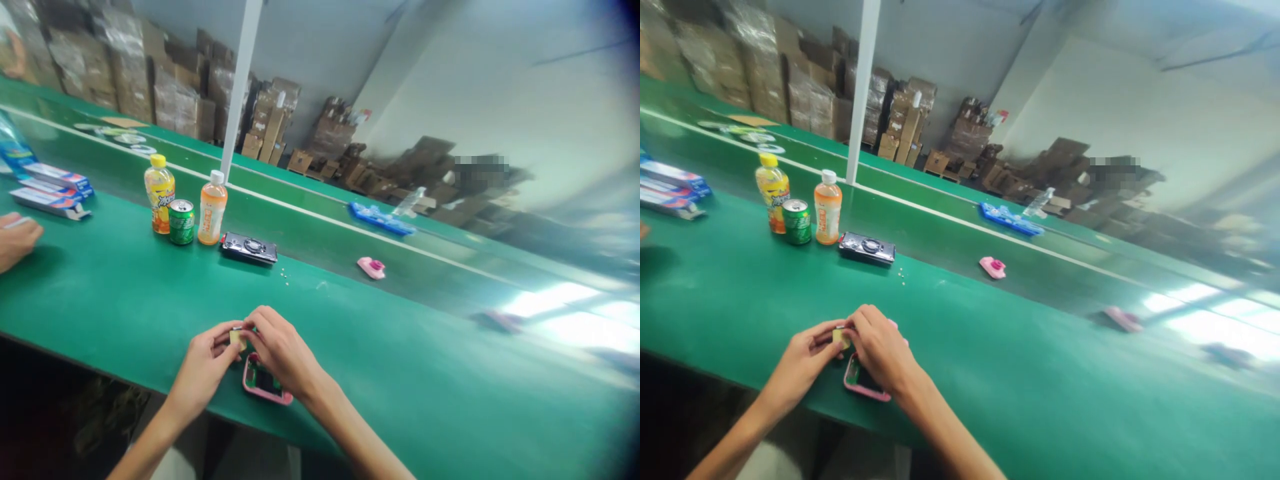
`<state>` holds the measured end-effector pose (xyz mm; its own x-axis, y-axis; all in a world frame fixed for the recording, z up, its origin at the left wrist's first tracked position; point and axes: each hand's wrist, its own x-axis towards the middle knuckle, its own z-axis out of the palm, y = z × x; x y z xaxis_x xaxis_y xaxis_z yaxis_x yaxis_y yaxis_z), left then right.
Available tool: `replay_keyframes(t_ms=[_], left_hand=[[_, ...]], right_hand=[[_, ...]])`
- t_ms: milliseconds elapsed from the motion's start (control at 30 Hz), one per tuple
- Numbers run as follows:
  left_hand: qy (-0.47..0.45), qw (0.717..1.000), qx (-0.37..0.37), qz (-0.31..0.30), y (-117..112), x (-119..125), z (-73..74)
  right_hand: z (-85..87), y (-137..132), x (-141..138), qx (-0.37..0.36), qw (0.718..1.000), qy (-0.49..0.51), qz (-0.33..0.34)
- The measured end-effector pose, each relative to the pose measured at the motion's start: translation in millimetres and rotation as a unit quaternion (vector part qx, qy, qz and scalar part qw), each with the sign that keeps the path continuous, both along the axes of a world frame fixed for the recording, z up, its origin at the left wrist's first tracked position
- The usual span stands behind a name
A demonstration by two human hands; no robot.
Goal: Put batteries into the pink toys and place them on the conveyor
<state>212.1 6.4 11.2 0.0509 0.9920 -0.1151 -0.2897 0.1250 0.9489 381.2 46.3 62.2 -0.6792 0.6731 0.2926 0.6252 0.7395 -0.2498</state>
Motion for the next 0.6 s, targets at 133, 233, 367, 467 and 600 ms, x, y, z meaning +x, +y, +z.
replay_keyframes(t_ms=[133, 233, 367, 467, 600], left_hand=[[0.008, 1.000, 0.003, 0.012, -0.8, 3.0, 0.9], [0.014, 0.999, 0.014, 0.030, -1.4, 6.9, 0.6], [-0.010, 1.000, 0.001, 0.021, 1.1, 5.1, -1.5], [-0.039, 0.999, -0.024, 0.015, 5.2, -2.7, 0.5], [-0.078, 0.995, -0.063, 0.019, 9.8, -10.2, 7.0]], right_hand=[[-5.0, -3.2, -6.7, 0.078, 0.996, -0.034, 0.011], [-8.7, -13.9, -11.9, 0.098, 0.995, -0.010, 0.018], [-12.6, -21.4, -10.1, 0.093, 0.995, 0.029, 0.022], [-11.7, -19.7, -5.8, 0.090, 0.994, 0.043, 0.042], [-5.6, -21.7, -6.9, 0.074, 0.994, 0.015, 0.076]])
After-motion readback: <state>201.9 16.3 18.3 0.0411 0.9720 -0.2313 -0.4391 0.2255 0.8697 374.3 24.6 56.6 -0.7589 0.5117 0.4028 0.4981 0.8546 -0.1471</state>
